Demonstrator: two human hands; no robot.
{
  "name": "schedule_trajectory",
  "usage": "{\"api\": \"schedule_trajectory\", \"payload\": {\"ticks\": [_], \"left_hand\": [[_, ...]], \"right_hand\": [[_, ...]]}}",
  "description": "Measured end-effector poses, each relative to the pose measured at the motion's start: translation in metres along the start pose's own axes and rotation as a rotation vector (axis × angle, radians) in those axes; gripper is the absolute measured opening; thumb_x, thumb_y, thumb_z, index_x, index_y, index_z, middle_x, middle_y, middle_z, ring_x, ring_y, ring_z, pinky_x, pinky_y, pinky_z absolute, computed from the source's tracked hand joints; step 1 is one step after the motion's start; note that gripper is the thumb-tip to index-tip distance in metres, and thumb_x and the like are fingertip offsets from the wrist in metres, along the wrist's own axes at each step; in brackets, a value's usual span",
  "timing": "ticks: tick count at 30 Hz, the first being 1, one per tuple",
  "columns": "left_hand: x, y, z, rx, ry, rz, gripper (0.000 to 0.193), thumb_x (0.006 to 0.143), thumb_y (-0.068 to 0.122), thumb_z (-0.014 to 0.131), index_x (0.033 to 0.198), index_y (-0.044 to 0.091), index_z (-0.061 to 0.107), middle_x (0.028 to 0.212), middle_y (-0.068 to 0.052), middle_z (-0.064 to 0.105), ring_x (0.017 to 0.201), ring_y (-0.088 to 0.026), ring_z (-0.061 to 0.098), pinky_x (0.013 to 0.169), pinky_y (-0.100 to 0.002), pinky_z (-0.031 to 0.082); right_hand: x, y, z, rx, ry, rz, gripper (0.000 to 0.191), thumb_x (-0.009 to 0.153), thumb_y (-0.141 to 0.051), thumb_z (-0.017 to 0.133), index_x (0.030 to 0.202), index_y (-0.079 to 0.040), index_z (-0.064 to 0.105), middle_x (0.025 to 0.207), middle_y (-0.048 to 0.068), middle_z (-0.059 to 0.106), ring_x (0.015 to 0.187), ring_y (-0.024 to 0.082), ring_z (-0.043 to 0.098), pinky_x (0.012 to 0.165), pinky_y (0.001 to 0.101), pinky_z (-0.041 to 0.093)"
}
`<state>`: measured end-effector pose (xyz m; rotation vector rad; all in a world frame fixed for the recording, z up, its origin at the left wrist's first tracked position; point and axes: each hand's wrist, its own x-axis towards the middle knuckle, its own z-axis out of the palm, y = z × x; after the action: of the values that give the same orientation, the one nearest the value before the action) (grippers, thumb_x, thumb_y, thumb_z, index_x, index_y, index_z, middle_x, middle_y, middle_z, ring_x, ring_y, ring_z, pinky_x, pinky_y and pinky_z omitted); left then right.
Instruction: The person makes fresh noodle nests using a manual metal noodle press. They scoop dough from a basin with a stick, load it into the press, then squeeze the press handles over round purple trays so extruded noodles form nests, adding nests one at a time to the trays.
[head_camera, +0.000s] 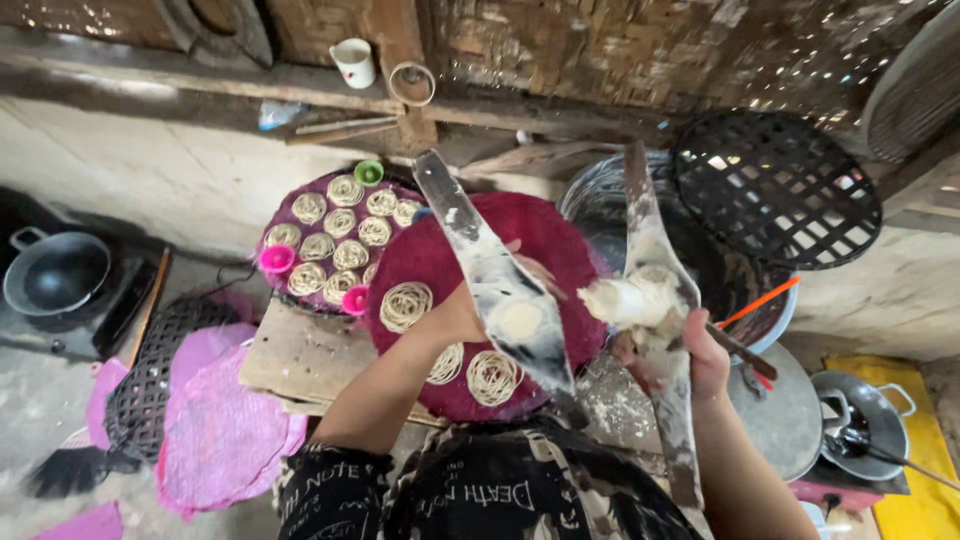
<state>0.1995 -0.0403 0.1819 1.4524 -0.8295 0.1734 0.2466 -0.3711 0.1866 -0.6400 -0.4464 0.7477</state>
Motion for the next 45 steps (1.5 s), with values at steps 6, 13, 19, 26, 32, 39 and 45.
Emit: {"api": "schedule_trajectory", "payload": {"ticks": [6, 13, 19, 26, 32, 39, 45], "left_hand": [[-0.012, -0.017, 0.0, 0.338, 0.042, -0.017, 0.057, 0.083, 0.023, 0.088, 0.132, 0.011, 0.063, 0.128, -0.007, 0.069, 0.128, -0.021, 0.064, 0.136, -0.043, 0.02], [-0.014, -0.001, 0.019, 0.279, 0.054, -0.267, 0.06, 0.071, 0.01, 0.092, 0.125, 0.011, 0.066, 0.123, -0.004, 0.071, 0.12, -0.02, 0.068, 0.112, -0.039, 0.052], [-0.005, 0.021, 0.005, 0.858, 0.082, -0.161, 0.034, 0.077, 0.027, 0.086, 0.107, 0.016, 0.075, 0.111, -0.007, 0.073, 0.108, -0.029, 0.068, 0.102, -0.042, 0.052], [0.004, 0.03, 0.003, 1.106, -0.037, -0.111, 0.03, 0.077, 0.028, 0.078, 0.106, 0.02, 0.077, 0.105, -0.003, 0.076, 0.106, -0.023, 0.07, 0.122, -0.047, 0.041], [0.007, 0.033, 0.014, 1.055, -0.016, -0.034, 0.045, 0.066, 0.038, 0.085, 0.104, 0.015, 0.077, 0.106, -0.007, 0.074, 0.113, -0.031, 0.067, 0.11, -0.048, 0.044], [0.003, 0.013, 0.023, 1.021, 0.033, -0.024, 0.046, 0.068, 0.039, 0.087, 0.106, 0.016, 0.075, 0.11, -0.007, 0.075, 0.11, -0.031, 0.068, 0.1, -0.043, 0.055], [0.015, -0.005, 0.02, 0.854, 0.031, -0.412, 0.054, 0.081, 0.038, 0.08, 0.131, 0.022, 0.072, 0.122, -0.007, 0.072, 0.113, -0.03, 0.07, 0.098, -0.042, 0.057]], "right_hand": [[0.014, 0.024, 0.027, -0.123, 0.329, 0.056, 0.076, 0.093, -0.06, 0.057, 0.138, 0.001, 0.049, 0.094, 0.017, 0.068, 0.062, 0.02, 0.066, 0.045, 0.0256, 0.047], [0.036, 0.026, 0.031, -0.22, 0.091, -0.068, 0.07, 0.105, -0.056, 0.059, 0.142, 0.003, 0.052, 0.096, 0.02, 0.071, 0.063, 0.015, 0.061, 0.048, 0.0214, 0.047], [0.019, -0.008, 0.052, -0.596, 0.132, -0.286, 0.111, 0.094, -0.038, 0.075, 0.172, -0.013, 0.001, 0.135, 0.023, 0.054, 0.074, 0.026, 0.07, 0.043, 0.0206, 0.05], [0.016, -0.019, 0.099, -1.52, -0.036, -0.465, 0.116, 0.084, -0.035, 0.079, 0.167, -0.012, 0.002, 0.155, 0.031, 0.041, 0.129, 0.045, 0.059, 0.096, 0.0473, 0.057], [0.003, -0.011, 0.117, -1.955, -0.049, -0.523, 0.111, 0.072, -0.044, 0.085, 0.156, -0.007, 0.022, 0.149, 0.033, 0.04, 0.125, 0.055, 0.055, 0.091, 0.0558, 0.052], [0.012, 0.007, 0.113, -1.918, 0.043, -0.375, 0.11, 0.077, -0.042, 0.084, 0.159, -0.004, 0.022, 0.15, 0.031, 0.04, 0.132, 0.05, 0.05, 0.101, 0.0547, 0.048], [0.01, -0.021, 0.069, -0.983, -0.037, 0.082, 0.114, 0.082, -0.045, 0.082, 0.165, -0.002, 0.015, 0.167, 0.027, 0.027, 0.15, 0.038, 0.033, 0.122, 0.0512, 0.027]]}}
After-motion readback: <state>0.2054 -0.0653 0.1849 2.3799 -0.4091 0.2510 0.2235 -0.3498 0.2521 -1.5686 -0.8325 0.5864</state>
